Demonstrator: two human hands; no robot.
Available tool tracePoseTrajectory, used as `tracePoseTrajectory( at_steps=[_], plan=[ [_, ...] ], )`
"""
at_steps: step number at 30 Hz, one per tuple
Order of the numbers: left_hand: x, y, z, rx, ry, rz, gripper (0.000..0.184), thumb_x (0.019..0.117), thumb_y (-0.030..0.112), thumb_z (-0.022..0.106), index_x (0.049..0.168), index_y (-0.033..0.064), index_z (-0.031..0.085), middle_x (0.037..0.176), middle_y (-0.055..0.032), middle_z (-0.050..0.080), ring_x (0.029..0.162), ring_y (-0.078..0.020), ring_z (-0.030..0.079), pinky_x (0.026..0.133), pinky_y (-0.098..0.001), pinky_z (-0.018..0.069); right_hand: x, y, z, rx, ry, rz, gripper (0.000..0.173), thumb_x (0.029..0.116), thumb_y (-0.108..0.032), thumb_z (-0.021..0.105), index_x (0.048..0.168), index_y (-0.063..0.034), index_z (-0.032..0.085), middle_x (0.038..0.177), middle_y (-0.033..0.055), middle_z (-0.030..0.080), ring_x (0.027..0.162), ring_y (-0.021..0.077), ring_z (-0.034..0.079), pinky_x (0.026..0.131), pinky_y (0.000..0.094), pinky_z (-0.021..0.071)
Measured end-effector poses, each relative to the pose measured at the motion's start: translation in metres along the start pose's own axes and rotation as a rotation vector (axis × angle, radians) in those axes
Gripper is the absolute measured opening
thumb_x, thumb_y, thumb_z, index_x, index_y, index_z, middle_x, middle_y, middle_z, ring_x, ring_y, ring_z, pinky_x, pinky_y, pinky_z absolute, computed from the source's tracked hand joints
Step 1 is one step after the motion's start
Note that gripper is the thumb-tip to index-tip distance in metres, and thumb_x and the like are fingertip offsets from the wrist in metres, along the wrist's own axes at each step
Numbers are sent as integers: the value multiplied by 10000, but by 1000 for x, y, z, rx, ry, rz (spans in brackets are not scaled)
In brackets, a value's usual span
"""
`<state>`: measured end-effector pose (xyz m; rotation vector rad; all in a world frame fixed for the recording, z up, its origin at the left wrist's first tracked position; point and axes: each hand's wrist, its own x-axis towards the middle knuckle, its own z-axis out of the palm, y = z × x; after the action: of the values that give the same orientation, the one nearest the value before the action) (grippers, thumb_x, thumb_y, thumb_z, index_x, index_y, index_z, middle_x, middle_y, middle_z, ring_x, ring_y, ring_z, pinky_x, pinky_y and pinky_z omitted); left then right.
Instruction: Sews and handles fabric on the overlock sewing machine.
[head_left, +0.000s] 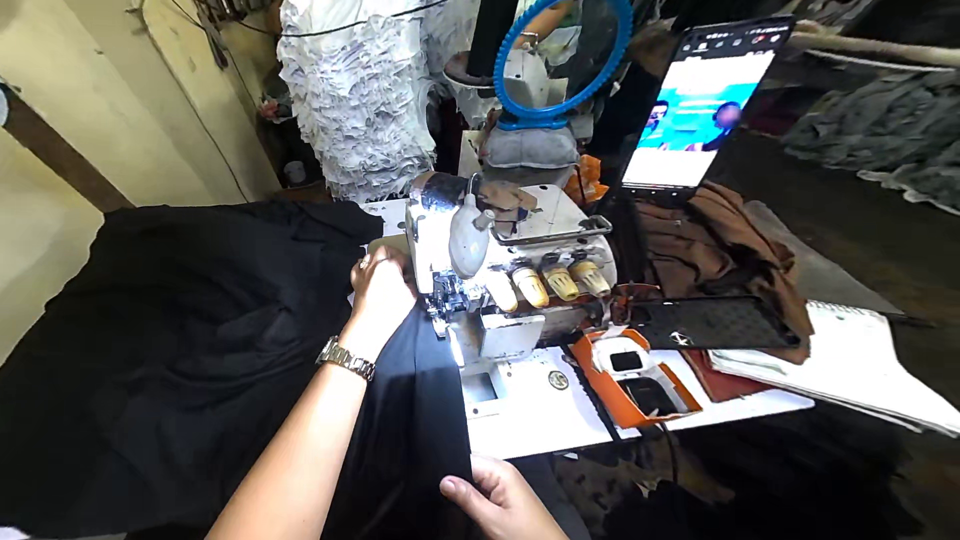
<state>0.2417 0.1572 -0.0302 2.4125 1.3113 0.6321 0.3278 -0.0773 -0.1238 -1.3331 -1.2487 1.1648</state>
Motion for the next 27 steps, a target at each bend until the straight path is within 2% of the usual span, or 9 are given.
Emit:
tracePoseTrajectory(
  at_steps=[3, 6, 11, 15, 17, 19, 20, 23, 27],
  plan=[
    [-13, -6, -5, -14, 70, 40, 145, 904, 119, 729, 1020, 34, 714, 1205, -208, 620, 1147, -424, 581, 952, -654, 434, -4, 7, 7, 45, 7, 0, 213, 1004, -132, 614, 956, 34, 738, 899, 73, 712, 884, 59, 666, 844, 258, 541],
    [-33, -19, -8, -88, 249, 64, 259, 963, 198, 703, 1143, 13, 675, 1252, -220, 627, 1177, -422, 590, 960, -629, 468, -13, 10, 14, 98, -2, 20, 197, 1002, -117, 615, 982, 38, 735, 931, 67, 715, 898, 41, 673, 857, 245, 556],
    [-137, -46, 2, -189, 616, 297, 130, 976, 215, 649, 1031, 100, 623, 1000, -51, 635, 970, -130, 617, 875, -293, 521, -33, 11, 18, 150, -32, 59, 186, 1011, -83, 590, 999, 47, 722, 930, 45, 723, 886, 3, 668, 854, 225, 552],
    [-252, -75, 44, -185, 535, 210, 228, 993, 349, 650, 1032, 177, 506, 1032, 12, 502, 1021, -32, 519, 954, -155, 410, -61, 18, 20, 292, 58, 65, 219, 1006, 8, 547, 1217, 59, 578, 1082, 34, 731, 1003, 53, 699, 935, 297, 582],
    [-294, -93, 62, -111, 439, -10, 400, 948, 391, 706, 1045, 50, 521, 1033, -126, 550, 1028, -182, 556, 971, -271, 448, -72, 16, 19, 396, 156, 129, 382, 979, 81, 522, 1318, -16, 378, 1102, 20, 727, 988, 97, 724, 907, 345, 604],
    [-312, -103, 68, -126, 252, -239, 529, 862, 287, 777, 1114, -150, 620, 1150, -368, 623, 1116, -515, 603, 999, -609, 472, -81, 19, 12, 423, 224, 240, 445, 969, 89, 529, 1348, -62, 350, 1023, 15, 758, 903, 120, 751, 829, 346, 625],
    [-315, -106, 71, -170, 160, -327, 499, 863, 233, 765, 1141, -163, 641, 1219, -389, 607, 1183, -568, 567, 1037, -672, 424, -86, 22, 6, 406, 220, 305, 413, 972, 72, 538, 1342, -45, 400, 1008, 27, 759, 886, 124, 750, 819, 336, 625],
    [-318, -108, 76, -284, 66, -406, 348, 941, 133, 646, 1159, -139, 645, 1168, -315, 665, 1141, -436, 638, 1021, -574, 479, -98, 38, -15, 295, 118, 507, 156, 982, -48, 598, 1130, -65, 642, 920, -12, 738, 780, 69, 702, 685, 253, 583],
    [-319, -113, 65, -501, 168, -326, 264, 951, 89, 528, 1107, -111, 600, 1013, -113, 660, 951, -15, 611, 878, -181, 506, -104, 42, -26, 314, 75, 663, 75, 1008, -58, 595, 1050, -43, 655, 919, 38, 739, 822, 158, 746, 739, 360, 649]
  ],
)
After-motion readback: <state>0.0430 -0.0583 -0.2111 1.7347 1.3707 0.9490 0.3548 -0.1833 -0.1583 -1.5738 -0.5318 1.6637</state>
